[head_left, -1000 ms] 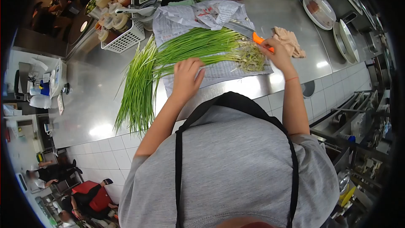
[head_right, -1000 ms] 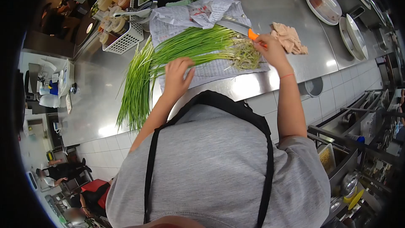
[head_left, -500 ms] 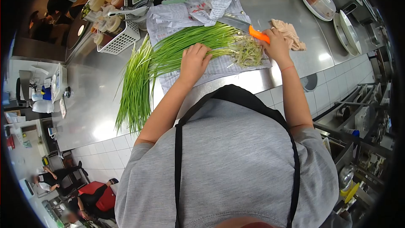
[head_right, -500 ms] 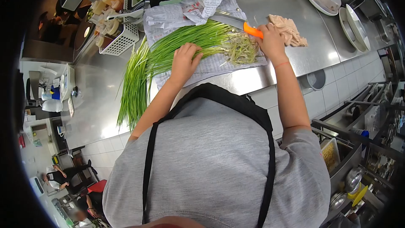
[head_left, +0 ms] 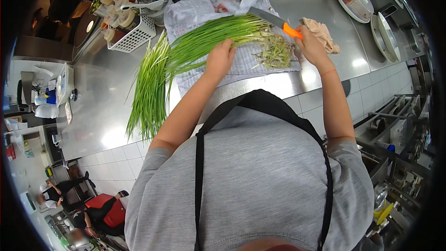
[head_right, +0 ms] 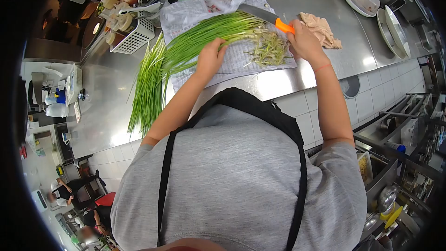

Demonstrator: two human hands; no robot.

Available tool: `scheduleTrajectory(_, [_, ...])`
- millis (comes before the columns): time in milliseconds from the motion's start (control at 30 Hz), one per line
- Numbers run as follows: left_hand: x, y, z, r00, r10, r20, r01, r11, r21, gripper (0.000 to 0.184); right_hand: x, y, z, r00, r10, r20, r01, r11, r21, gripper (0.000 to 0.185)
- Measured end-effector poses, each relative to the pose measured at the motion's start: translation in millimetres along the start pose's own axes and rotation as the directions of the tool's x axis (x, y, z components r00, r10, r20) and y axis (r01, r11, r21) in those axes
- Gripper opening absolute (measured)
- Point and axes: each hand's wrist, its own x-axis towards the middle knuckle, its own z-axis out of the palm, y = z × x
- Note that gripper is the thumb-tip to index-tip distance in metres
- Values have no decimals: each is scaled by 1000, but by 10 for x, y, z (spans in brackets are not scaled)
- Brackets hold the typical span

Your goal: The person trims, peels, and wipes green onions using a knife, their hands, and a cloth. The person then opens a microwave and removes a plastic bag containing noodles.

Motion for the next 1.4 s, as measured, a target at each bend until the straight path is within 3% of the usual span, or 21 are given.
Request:
scheduleTrajectory(67, [134, -50, 37, 1000, -26, -2, 26, 1000, -5, 17, -159, -44, -99, 999, 11, -34, -10, 999, 42, 36])
scheduleTrajectory(167, [275, -75, 16, 996, -86, 20, 86, 996, -11, 17, -446, -170, -327, 992, -80, -98, 96, 980, 174, 36])
scheduleTrajectory(233, [314, -102, 16, 1000, -29, -6, 29, 997, 70, 16, -616, -184, -400, 991, 77, 107, -107, 945, 310, 35])
scheduleTrajectory(267, [313, -133, 24, 999, 52, -16, -50, 994, 100, 17, -705, -217, -397, 991, 77, 105, -107, 945, 308, 35])
scheduleTrajectory(333, [222, -61, -19, 999, 30, 29, -33, 990, 134, 16, -918, -334, -354, 968, 120, 222, -206, 882, 423, 33])
scheduleTrajectory(467, [-62, 26, -51, 995, -12, 103, -5, 987, 161, 14, -1229, -720, -350, 924, 215, 317, -343, 833, 434, 37])
scheduleTrajectory(533, [-107, 17, -42, 996, -9, 86, -5, 987, 163, 13, -1309, -794, -327, 978, 67, 199, -136, 926, 353, 41])
scheduleTrajectory(633, [-153, 1, -40, 998, -5, 68, -6, 986, 165, 12, -1410, -784, -318, 978, 2, 207, -45, 978, 202, 47])
scheduleTrajectory(733, [-166, 8, -51, 997, -8, 71, -4, 986, 169, 12, -1505, -870, -395, 956, 104, 276, -143, 982, 127, 46])
scheduleTrajectory(933, [-195, 29, -64, 998, -5, 66, -5, 988, 152, 12, -1561, -903, -289, 930, 146, 338, -153, 988, -5, 50])
scheduleTrajectory(1400, [-346, 393, -211, 990, 12, 140, -21, 998, 60, 10, -1417, -797, -348, 889, 142, 435, -159, 987, 3, 54])
